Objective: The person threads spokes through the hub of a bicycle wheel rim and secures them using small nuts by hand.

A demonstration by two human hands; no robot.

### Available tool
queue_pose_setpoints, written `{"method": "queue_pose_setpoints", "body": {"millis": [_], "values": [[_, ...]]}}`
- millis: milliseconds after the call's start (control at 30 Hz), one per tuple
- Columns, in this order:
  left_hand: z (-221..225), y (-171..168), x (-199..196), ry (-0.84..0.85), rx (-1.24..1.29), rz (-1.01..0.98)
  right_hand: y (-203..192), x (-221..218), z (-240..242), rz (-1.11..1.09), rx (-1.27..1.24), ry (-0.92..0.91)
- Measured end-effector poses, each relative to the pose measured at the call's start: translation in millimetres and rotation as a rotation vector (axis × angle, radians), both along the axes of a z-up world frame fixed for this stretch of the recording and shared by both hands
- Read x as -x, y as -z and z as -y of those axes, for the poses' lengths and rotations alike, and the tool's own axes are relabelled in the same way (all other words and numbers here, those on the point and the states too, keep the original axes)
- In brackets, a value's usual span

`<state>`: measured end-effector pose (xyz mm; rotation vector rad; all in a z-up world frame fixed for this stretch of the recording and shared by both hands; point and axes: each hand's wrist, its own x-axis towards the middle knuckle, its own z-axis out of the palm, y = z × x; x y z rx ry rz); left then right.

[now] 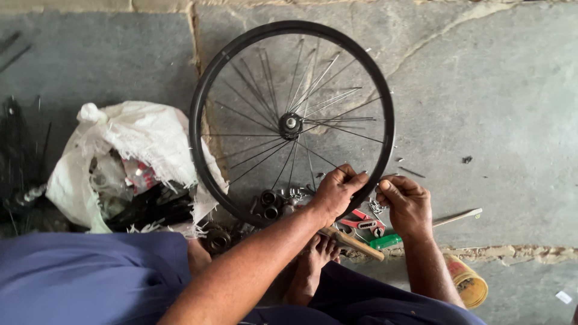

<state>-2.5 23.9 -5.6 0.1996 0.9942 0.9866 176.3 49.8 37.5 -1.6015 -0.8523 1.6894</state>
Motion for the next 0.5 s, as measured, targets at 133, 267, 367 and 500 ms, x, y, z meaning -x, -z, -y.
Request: {"method": "queue_pose_setpoints", "body": {"millis": [133, 267, 367, 500], "values": [[-7, -14, 9, 0.033, 0.063, 0.002, -3, -5, 11, -0.171, -0.055, 0.046], [-14, -21, 5, -0.06, 0.004, 0.029, 4, -7, 19, -0.15, -0.043, 0.012], [-16, -23, 3, -0.061, 0.033, 0.034, 6, -9, 18, -0.094, 0.006, 0.009], [-17, -30, 4, -0.031, 0.031, -0.023, 6, -7, 15, -0.097, -0.006, 0.006]]}}
